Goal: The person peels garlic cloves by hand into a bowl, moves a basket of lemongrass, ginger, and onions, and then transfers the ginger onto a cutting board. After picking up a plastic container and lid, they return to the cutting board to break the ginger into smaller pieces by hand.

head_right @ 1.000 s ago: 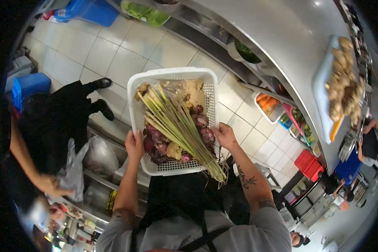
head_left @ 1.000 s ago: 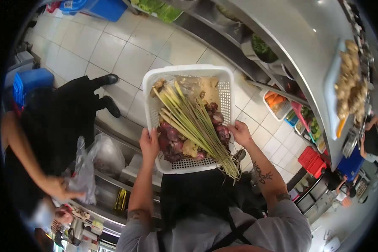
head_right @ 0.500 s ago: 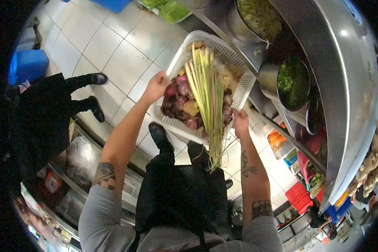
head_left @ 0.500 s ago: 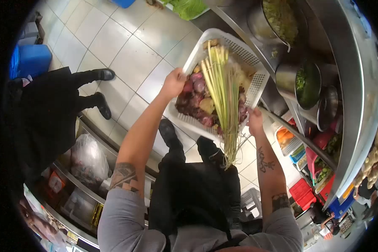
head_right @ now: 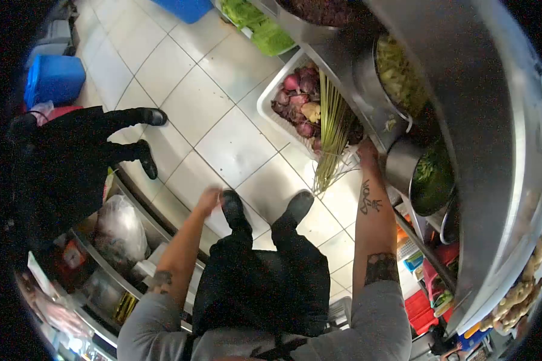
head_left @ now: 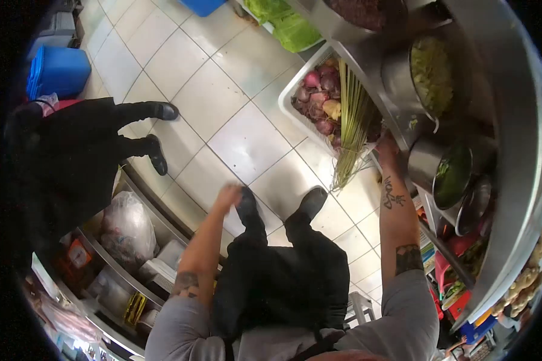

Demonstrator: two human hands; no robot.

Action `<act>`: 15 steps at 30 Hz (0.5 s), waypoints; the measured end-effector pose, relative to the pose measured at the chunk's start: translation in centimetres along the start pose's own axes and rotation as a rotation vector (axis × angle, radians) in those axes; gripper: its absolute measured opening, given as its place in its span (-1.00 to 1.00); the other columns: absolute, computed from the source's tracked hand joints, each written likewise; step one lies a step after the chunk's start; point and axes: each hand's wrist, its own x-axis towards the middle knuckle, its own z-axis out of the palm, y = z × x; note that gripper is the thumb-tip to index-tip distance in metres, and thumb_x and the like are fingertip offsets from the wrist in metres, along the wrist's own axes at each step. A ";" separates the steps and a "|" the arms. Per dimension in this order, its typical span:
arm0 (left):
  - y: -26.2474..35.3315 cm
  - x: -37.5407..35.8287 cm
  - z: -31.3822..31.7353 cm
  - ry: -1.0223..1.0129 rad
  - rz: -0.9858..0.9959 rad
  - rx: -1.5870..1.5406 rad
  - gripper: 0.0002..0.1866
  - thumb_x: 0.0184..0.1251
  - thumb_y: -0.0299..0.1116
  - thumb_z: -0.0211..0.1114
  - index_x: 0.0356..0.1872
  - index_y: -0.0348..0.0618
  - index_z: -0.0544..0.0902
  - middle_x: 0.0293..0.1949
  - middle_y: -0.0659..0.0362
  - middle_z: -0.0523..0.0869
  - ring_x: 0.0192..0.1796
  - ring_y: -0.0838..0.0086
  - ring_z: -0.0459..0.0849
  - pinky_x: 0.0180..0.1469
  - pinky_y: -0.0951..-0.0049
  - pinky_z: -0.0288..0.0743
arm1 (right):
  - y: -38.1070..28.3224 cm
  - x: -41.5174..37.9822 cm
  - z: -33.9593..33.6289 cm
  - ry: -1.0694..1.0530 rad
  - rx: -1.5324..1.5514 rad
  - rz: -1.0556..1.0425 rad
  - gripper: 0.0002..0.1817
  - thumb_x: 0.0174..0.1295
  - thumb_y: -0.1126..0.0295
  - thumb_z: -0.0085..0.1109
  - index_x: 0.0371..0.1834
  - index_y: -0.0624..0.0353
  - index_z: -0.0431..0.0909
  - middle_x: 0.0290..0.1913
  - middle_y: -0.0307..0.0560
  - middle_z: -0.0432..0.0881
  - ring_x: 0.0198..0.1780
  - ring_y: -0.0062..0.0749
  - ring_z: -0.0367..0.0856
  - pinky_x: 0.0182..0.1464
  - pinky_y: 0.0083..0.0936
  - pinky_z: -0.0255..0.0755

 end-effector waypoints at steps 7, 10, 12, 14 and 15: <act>6.1 -2.7 10.8 -0.033 -0.016 -0.472 -0.35 0.47 -0.05 0.17 0.44 -0.19 0.29 0.22 0.12 0.52 0.03 0.31 0.55 0.15 0.24 0.44 | -7.9 -6.2 -2.5 0.094 -1.384 -0.405 -0.49 0.27 0.20 0.19 0.27 0.16 0.49 0.18 -0.02 0.59 0.22 -0.03 0.52 0.28 -0.06 0.30; 20.0 2.5 17.0 -0.384 0.231 -0.587 -0.11 0.41 0.04 0.21 0.59 0.02 -0.06 0.57 0.04 0.09 0.53 0.10 0.16 0.48 0.06 0.07 | -13.5 -11.8 -8.0 0.038 -1.254 -0.396 -0.39 0.27 0.12 0.22 0.32 0.23 0.45 0.30 -0.02 0.53 0.36 0.01 0.41 0.46 -0.05 0.13; 24.8 3.3 19.6 -0.383 0.168 -0.627 -0.13 0.42 0.02 0.20 0.59 0.04 -0.05 0.57 0.14 0.10 0.54 0.15 0.15 0.48 0.03 0.03 | -8.3 -8.2 -6.9 -0.021 -0.961 -0.435 -0.44 0.31 0.15 0.17 0.31 0.22 0.44 0.31 -0.01 0.52 0.37 -0.02 0.41 0.46 -0.11 0.14; 25.2 1.5 19.0 -0.474 0.218 -0.706 -0.18 0.43 -0.02 0.20 0.58 0.00 0.02 0.56 0.18 0.12 0.51 0.15 0.22 0.43 0.08 0.14 | -6.8 -8.5 -6.3 0.024 -0.488 -0.342 -0.45 0.35 0.17 0.11 0.34 0.24 0.40 0.34 0.03 0.47 0.38 -0.03 0.39 0.44 -0.16 0.17; 25.8 0.3 18.9 -0.532 0.247 -0.728 -0.20 0.43 -0.04 0.20 0.57 -0.01 0.05 0.56 0.19 0.14 0.49 0.15 0.25 0.41 0.11 0.19 | -6.0 -9.6 -5.7 0.100 -0.170 -0.226 -0.43 0.37 0.17 0.08 0.36 0.26 0.36 0.37 0.06 0.44 0.39 -0.02 0.37 0.43 -0.18 0.19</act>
